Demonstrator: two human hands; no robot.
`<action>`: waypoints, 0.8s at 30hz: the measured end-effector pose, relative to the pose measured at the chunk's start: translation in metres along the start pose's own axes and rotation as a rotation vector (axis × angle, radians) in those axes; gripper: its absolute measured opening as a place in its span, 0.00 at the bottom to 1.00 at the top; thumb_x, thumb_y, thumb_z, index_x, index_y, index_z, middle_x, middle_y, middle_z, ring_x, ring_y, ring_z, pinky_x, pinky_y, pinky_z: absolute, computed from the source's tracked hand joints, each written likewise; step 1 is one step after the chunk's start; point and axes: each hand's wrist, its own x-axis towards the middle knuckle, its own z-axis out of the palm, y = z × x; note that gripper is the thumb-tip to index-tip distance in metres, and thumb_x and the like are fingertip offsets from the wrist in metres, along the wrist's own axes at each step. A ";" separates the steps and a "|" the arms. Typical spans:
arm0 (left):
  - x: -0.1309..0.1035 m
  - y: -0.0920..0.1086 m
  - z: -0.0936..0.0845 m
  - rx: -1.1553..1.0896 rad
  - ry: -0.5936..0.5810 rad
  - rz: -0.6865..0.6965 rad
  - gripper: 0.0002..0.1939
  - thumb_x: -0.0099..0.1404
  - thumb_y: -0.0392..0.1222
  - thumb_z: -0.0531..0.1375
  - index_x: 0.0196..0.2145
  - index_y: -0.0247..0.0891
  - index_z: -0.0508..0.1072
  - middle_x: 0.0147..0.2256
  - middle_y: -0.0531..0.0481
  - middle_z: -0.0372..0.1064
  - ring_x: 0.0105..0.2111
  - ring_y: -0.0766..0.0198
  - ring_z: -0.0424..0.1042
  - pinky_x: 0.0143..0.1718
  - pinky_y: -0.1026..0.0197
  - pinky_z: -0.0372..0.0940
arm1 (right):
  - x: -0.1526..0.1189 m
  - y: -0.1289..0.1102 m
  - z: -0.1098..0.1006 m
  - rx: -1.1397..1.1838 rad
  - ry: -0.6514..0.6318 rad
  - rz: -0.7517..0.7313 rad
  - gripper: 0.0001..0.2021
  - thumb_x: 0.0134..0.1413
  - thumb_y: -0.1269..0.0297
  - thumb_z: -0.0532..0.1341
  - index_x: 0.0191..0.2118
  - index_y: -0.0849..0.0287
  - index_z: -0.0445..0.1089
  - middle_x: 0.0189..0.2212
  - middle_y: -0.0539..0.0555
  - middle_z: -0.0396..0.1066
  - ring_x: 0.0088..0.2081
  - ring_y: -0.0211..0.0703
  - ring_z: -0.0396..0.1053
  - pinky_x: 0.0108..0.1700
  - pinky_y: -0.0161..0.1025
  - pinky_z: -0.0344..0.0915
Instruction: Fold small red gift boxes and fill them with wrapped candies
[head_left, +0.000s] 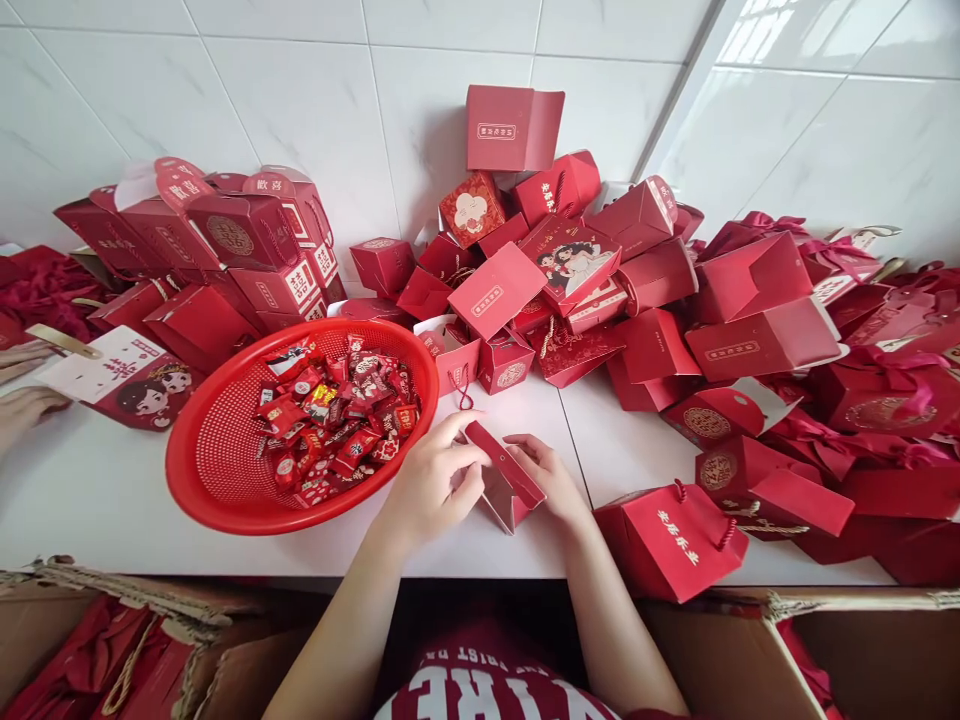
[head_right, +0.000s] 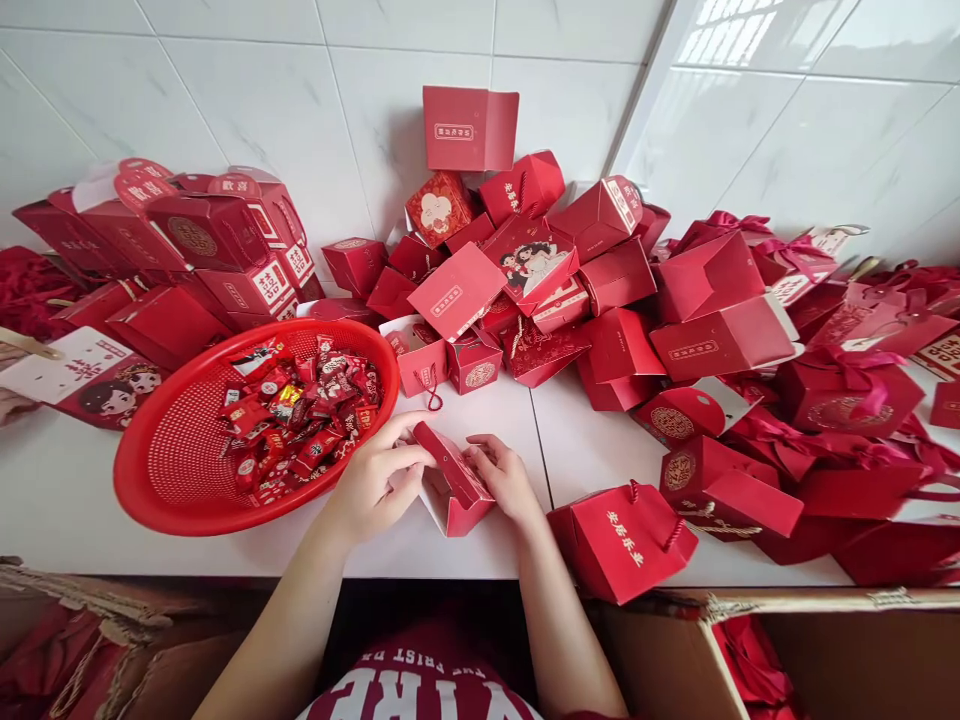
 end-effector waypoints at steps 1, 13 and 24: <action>-0.001 0.001 -0.001 0.013 0.014 -0.017 0.11 0.65 0.32 0.54 0.37 0.41 0.77 0.60 0.48 0.62 0.48 0.56 0.72 0.51 0.52 0.69 | -0.001 0.000 -0.002 -0.009 0.024 -0.012 0.23 0.59 0.44 0.59 0.49 0.59 0.72 0.40 0.56 0.78 0.40 0.48 0.75 0.40 0.42 0.71; 0.003 0.013 -0.005 0.080 0.106 -0.221 0.20 0.68 0.35 0.55 0.55 0.49 0.71 0.49 0.50 0.68 0.40 0.64 0.74 0.46 0.59 0.71 | -0.042 -0.047 -0.002 -0.469 0.231 -0.842 0.13 0.64 0.66 0.59 0.53 0.53 0.69 0.53 0.58 0.72 0.57 0.53 0.67 0.58 0.56 0.64; -0.007 0.014 -0.003 -0.030 0.027 -0.202 0.31 0.64 0.38 0.63 0.63 0.53 0.62 0.55 0.50 0.63 0.43 0.63 0.72 0.50 0.57 0.70 | -0.054 -0.044 -0.003 -0.799 0.196 -0.990 0.11 0.58 0.70 0.64 0.47 0.54 0.73 0.39 0.53 0.75 0.44 0.47 0.71 0.59 0.57 0.62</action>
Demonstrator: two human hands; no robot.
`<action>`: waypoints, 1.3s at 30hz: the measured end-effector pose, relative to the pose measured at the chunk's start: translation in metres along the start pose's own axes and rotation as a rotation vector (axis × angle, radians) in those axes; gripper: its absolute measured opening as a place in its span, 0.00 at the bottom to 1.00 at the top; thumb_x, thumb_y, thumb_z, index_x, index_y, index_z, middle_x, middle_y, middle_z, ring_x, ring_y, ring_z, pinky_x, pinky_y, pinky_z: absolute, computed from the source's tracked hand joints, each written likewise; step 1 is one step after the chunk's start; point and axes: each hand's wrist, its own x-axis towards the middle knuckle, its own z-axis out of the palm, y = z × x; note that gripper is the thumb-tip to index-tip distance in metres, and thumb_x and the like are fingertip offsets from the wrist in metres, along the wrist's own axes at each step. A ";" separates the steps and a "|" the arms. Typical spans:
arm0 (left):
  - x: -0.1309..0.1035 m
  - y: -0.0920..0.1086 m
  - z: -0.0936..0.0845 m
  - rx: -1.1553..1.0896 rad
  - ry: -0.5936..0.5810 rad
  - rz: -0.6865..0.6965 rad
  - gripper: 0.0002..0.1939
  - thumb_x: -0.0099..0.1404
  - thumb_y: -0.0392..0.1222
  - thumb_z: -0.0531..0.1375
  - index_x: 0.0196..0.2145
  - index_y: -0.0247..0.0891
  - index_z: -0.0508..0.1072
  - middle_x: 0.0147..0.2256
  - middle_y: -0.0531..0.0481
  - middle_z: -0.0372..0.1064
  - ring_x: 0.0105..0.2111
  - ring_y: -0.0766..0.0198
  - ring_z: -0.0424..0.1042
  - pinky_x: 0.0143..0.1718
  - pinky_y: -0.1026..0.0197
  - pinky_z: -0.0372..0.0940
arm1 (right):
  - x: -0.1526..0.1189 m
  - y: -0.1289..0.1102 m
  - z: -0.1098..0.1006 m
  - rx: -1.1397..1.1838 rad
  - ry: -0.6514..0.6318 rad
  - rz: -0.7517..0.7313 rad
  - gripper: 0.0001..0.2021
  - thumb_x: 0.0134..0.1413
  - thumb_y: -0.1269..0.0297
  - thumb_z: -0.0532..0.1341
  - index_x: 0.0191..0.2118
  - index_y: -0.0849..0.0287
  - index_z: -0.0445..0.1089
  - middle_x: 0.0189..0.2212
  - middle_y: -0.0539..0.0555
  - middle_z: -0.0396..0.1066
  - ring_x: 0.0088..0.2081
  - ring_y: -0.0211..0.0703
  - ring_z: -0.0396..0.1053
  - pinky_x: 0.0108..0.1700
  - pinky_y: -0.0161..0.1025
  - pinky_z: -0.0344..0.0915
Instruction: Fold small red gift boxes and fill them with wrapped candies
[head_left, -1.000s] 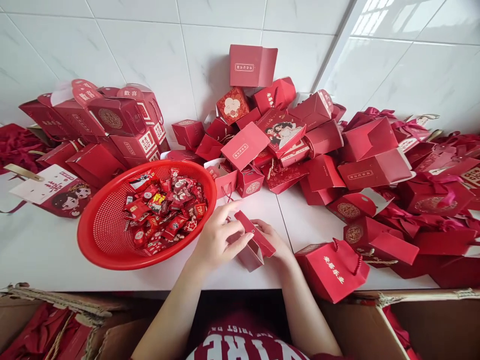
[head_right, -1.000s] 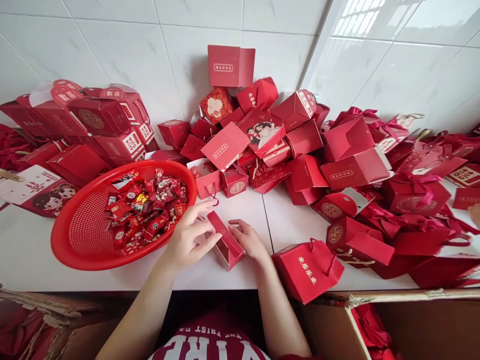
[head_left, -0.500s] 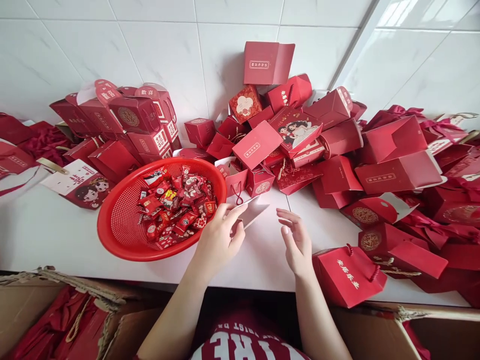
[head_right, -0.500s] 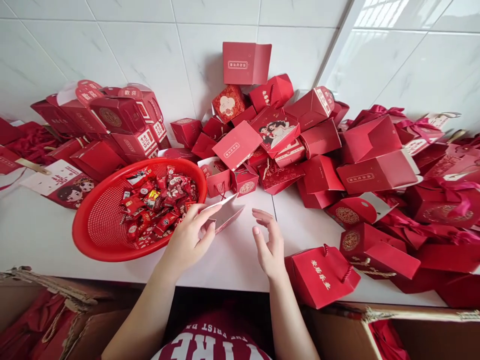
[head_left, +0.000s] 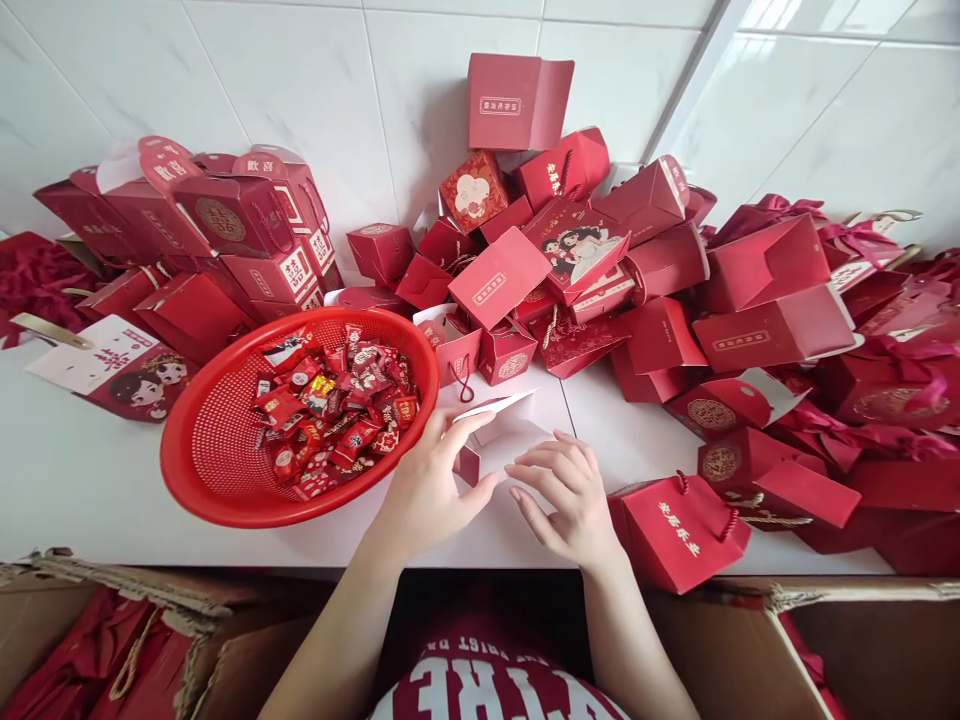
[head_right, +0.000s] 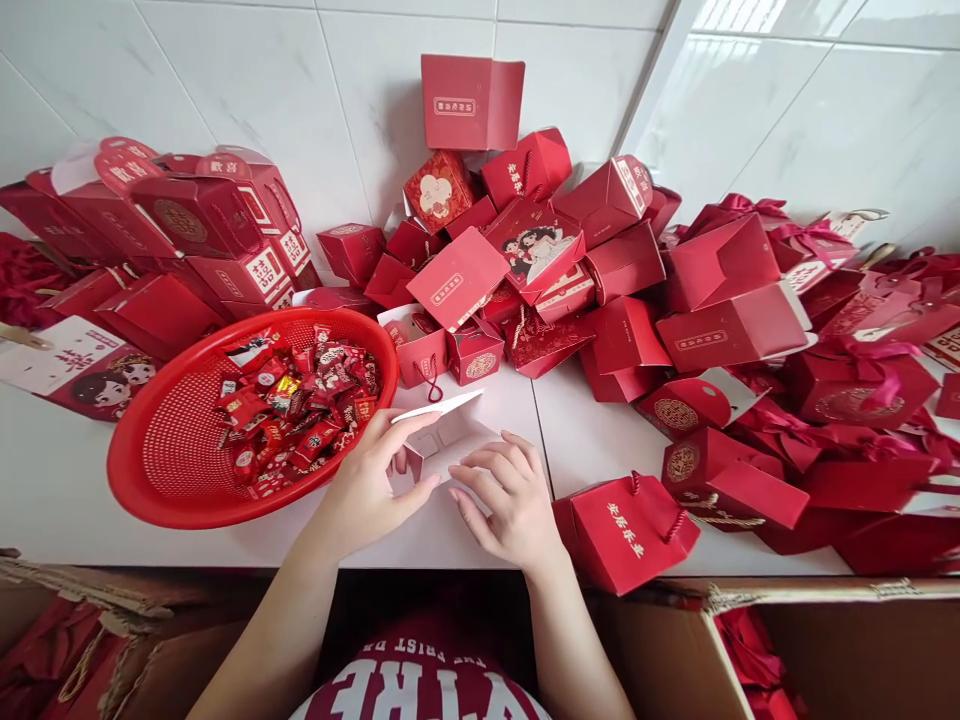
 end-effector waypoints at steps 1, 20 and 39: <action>-0.001 -0.001 0.001 -0.014 0.009 0.003 0.30 0.64 0.37 0.62 0.62 0.53 0.63 0.55 0.50 0.63 0.43 0.64 0.72 0.50 0.58 0.70 | -0.002 -0.002 -0.001 -0.013 0.003 -0.008 0.11 0.58 0.70 0.65 0.47 0.54 0.73 0.39 0.53 0.75 0.44 0.46 0.71 0.59 0.56 0.62; 0.006 -0.015 0.005 -0.169 0.171 0.005 0.28 0.59 0.20 0.51 0.50 0.46 0.74 0.49 0.52 0.67 0.33 0.71 0.67 0.33 0.67 0.65 | -0.005 -0.008 0.001 0.102 -0.042 0.005 0.14 0.59 0.76 0.62 0.48 0.56 0.71 0.38 0.53 0.75 0.41 0.42 0.71 0.56 0.52 0.66; 0.034 0.002 -0.029 0.163 0.127 0.054 0.09 0.70 0.39 0.57 0.43 0.44 0.77 0.52 0.51 0.70 0.40 0.65 0.74 0.44 0.61 0.70 | 0.038 0.002 0.015 -0.031 -0.017 0.107 0.16 0.66 0.69 0.59 0.57 0.53 0.67 0.56 0.57 0.72 0.52 0.48 0.72 0.53 0.48 0.66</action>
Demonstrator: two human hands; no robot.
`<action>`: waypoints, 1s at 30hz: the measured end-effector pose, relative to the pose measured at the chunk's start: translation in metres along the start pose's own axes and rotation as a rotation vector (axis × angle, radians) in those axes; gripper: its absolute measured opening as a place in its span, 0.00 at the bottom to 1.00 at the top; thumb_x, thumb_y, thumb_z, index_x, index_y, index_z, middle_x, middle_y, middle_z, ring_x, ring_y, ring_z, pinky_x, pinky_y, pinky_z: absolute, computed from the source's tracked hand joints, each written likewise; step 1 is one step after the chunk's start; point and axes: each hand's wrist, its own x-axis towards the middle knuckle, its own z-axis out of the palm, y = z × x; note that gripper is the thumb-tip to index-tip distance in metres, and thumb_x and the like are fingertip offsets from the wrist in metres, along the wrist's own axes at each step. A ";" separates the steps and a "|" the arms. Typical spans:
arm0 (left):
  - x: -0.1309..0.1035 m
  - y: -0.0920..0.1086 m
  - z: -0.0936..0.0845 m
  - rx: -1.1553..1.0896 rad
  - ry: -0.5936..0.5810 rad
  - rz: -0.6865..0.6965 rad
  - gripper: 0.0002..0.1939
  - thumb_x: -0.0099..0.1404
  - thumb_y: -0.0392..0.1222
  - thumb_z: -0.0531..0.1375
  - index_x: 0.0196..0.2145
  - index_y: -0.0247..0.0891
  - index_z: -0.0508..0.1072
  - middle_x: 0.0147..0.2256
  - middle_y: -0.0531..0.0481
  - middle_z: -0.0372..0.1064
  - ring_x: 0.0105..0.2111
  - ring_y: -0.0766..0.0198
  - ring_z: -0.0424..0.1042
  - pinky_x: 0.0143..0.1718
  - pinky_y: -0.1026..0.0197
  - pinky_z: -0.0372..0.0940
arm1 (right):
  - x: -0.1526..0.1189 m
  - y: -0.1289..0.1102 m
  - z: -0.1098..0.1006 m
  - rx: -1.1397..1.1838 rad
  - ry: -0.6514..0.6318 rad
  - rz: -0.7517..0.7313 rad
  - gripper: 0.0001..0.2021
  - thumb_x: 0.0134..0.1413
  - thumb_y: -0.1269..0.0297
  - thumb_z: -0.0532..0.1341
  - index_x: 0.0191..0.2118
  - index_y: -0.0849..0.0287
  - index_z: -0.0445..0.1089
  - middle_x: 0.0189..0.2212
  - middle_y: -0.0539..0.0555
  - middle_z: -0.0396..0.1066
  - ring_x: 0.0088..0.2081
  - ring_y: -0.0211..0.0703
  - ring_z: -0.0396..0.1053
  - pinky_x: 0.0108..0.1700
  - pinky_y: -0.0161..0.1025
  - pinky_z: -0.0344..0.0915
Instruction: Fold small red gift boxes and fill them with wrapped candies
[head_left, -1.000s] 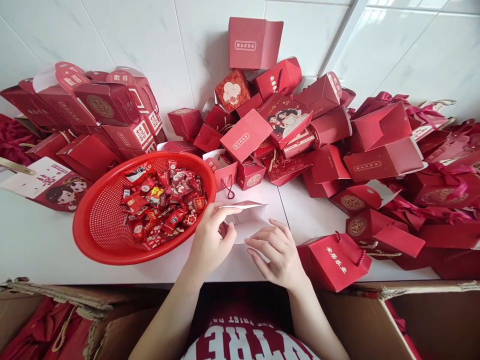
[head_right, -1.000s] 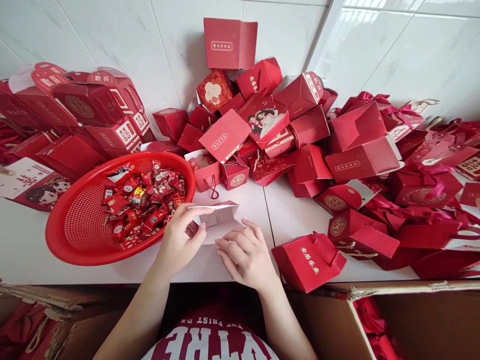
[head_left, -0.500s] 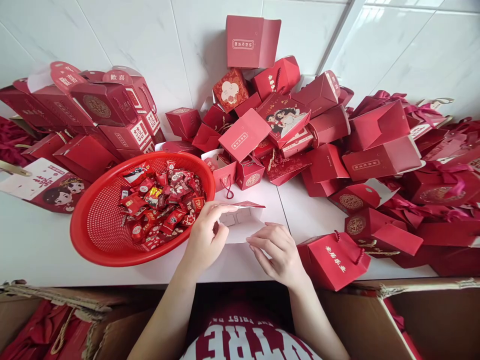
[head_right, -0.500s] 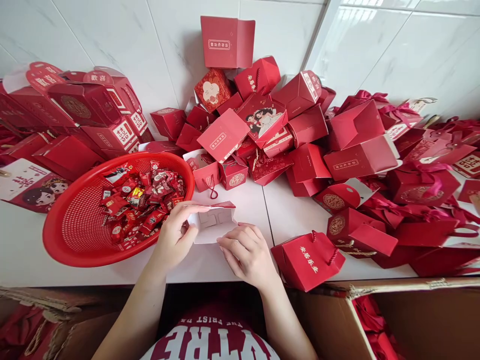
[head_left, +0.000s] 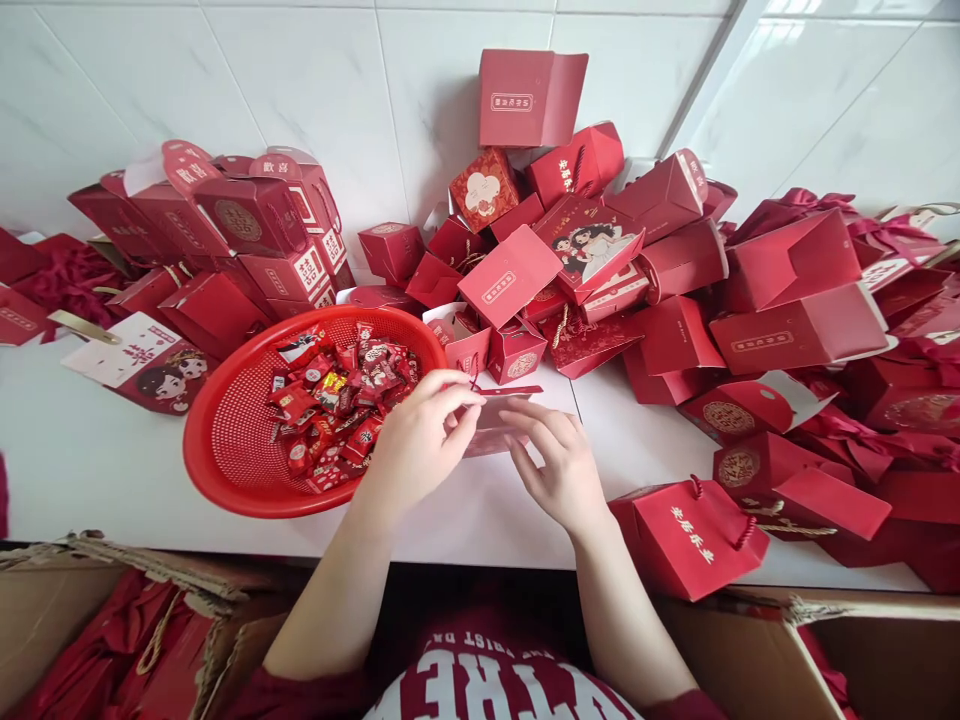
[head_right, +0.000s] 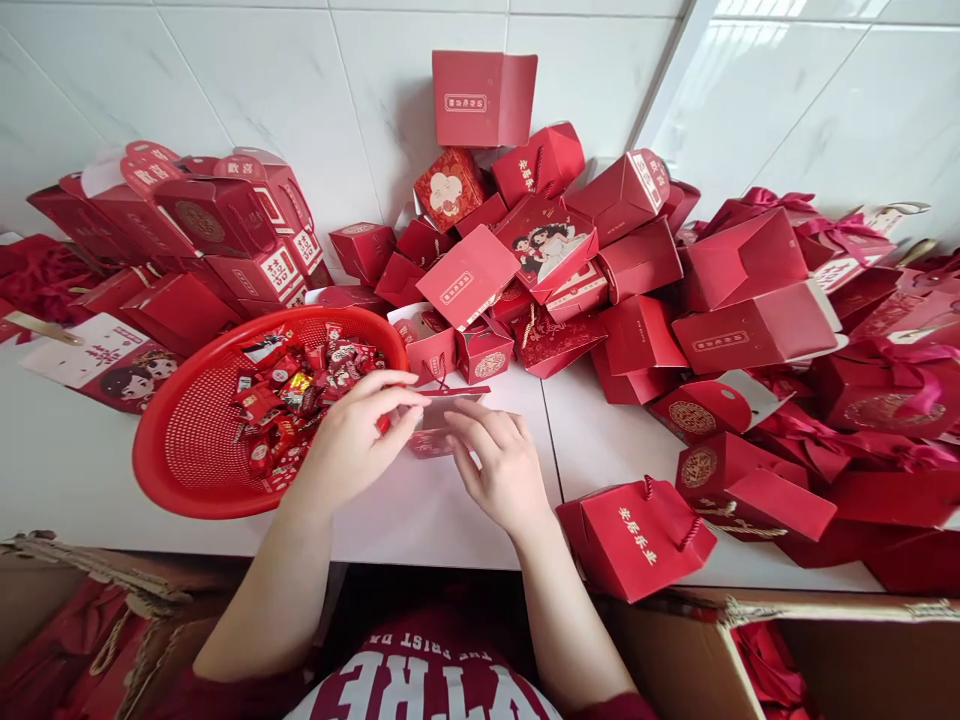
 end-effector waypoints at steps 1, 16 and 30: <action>0.006 0.002 -0.010 0.016 0.016 0.011 0.09 0.70 0.39 0.57 0.42 0.43 0.77 0.50 0.51 0.71 0.39 0.65 0.74 0.44 0.62 0.69 | 0.005 0.000 0.001 -0.003 -0.005 0.018 0.16 0.67 0.67 0.58 0.57 0.54 0.67 0.58 0.58 0.70 0.53 0.48 0.72 0.52 0.48 0.66; 0.085 -0.083 -0.135 0.282 -0.098 -0.509 0.25 0.63 0.57 0.58 0.50 0.39 0.76 0.45 0.49 0.76 0.37 0.60 0.75 0.40 0.61 0.68 | 0.017 0.006 0.034 -0.107 -0.020 0.112 0.27 0.66 0.65 0.55 0.68 0.55 0.54 0.64 0.58 0.64 0.53 0.52 0.69 0.52 0.50 0.67; 0.078 -0.148 -0.049 0.441 -0.394 -0.586 0.57 0.55 0.68 0.63 0.71 0.39 0.45 0.71 0.33 0.40 0.68 0.40 0.53 0.64 0.49 0.56 | 0.017 0.007 0.040 -0.121 0.037 0.123 0.24 0.65 0.67 0.55 0.65 0.55 0.59 0.60 0.58 0.68 0.49 0.52 0.68 0.50 0.49 0.65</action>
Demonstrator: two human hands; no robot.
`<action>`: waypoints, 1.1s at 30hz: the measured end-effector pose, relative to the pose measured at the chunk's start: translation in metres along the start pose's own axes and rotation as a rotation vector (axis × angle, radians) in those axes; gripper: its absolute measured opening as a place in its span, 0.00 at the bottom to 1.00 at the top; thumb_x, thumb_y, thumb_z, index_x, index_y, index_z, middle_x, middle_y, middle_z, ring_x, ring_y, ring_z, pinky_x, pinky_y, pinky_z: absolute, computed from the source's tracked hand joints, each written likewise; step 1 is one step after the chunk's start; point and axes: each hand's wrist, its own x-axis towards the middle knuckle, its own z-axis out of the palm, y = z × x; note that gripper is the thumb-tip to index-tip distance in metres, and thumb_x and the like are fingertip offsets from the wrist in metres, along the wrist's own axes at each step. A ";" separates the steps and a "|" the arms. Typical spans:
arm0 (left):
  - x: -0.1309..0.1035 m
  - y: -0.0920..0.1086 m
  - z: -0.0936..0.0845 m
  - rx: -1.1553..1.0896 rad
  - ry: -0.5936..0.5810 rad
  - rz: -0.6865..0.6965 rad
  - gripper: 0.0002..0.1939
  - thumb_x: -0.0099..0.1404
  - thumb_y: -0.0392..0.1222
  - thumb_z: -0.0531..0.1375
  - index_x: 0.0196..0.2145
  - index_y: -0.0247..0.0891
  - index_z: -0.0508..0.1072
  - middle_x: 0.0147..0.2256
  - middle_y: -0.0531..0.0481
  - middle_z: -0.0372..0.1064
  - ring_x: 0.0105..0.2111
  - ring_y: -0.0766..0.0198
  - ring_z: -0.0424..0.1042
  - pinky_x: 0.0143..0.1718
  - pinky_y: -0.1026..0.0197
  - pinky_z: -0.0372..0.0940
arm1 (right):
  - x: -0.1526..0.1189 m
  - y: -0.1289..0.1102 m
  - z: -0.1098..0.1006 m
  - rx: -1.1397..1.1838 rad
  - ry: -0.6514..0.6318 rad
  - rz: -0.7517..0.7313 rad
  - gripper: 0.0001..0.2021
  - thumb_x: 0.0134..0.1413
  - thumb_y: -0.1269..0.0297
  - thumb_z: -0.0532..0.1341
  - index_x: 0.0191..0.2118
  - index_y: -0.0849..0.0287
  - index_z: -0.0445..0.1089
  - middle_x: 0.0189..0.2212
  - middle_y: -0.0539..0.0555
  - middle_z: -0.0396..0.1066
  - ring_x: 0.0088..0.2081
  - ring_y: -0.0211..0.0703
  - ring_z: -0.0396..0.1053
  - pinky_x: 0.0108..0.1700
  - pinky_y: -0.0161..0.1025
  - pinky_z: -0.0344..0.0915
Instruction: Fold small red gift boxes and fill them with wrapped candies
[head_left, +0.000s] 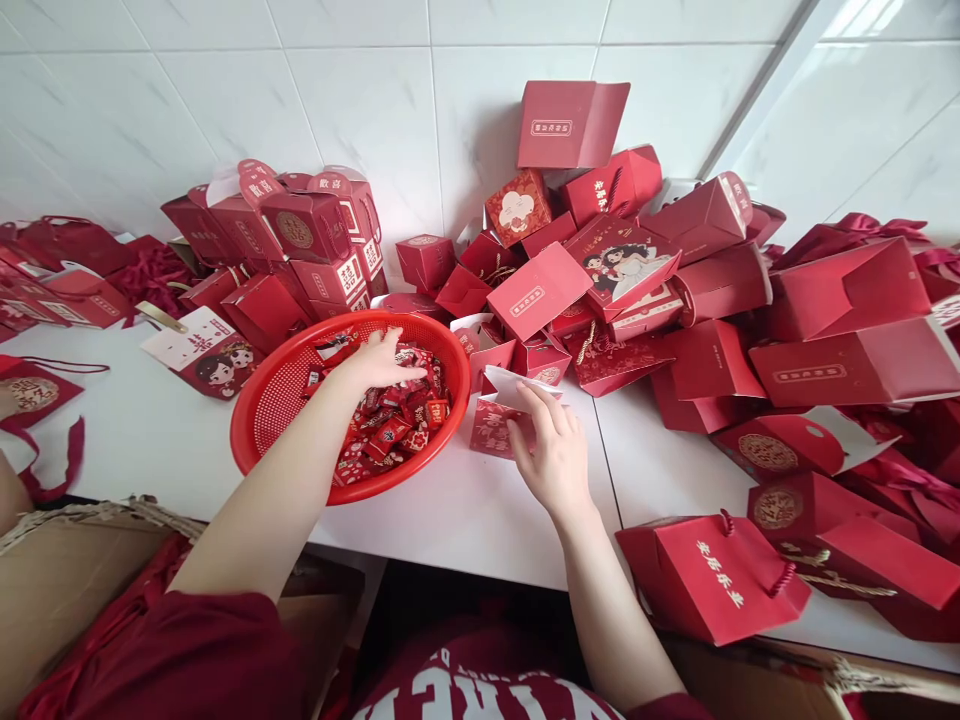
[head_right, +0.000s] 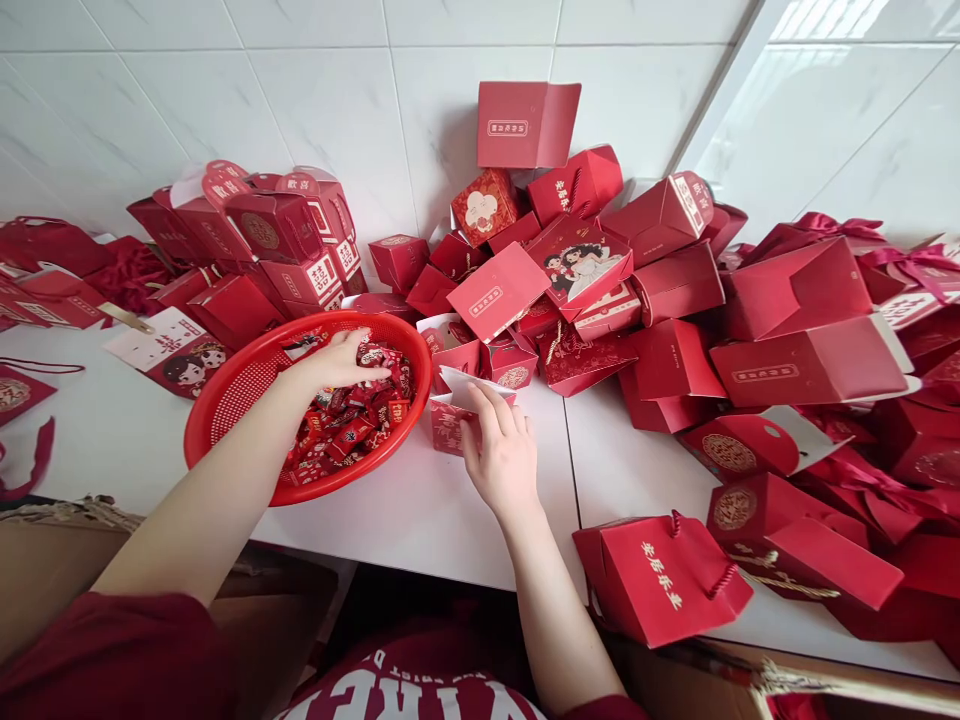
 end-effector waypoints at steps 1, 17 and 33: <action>0.001 0.000 0.003 0.001 -0.048 -0.024 0.59 0.54 0.69 0.63 0.72 0.39 0.41 0.71 0.32 0.38 0.69 0.39 0.51 0.65 0.48 0.55 | 0.000 0.000 0.000 -0.008 -0.005 -0.004 0.23 0.65 0.66 0.56 0.65 0.55 0.60 0.59 0.58 0.69 0.49 0.52 0.68 0.50 0.49 0.65; 0.007 -0.014 -0.010 0.024 -0.178 0.149 0.29 0.51 0.52 0.67 0.49 0.41 0.74 0.48 0.45 0.76 0.45 0.53 0.75 0.46 0.60 0.67 | -0.004 0.003 0.008 -0.059 0.037 -0.054 0.19 0.65 0.65 0.56 0.60 0.55 0.65 0.44 0.56 0.75 0.40 0.50 0.66 0.44 0.46 0.62; -0.033 0.007 -0.051 -0.396 0.055 0.260 0.16 0.52 0.55 0.69 0.30 0.39 0.81 0.29 0.52 0.76 0.29 0.64 0.71 0.31 0.64 0.62 | 0.002 -0.002 -0.004 0.198 -0.023 0.064 0.25 0.70 0.66 0.50 0.69 0.53 0.51 0.61 0.56 0.67 0.59 0.52 0.67 0.57 0.53 0.67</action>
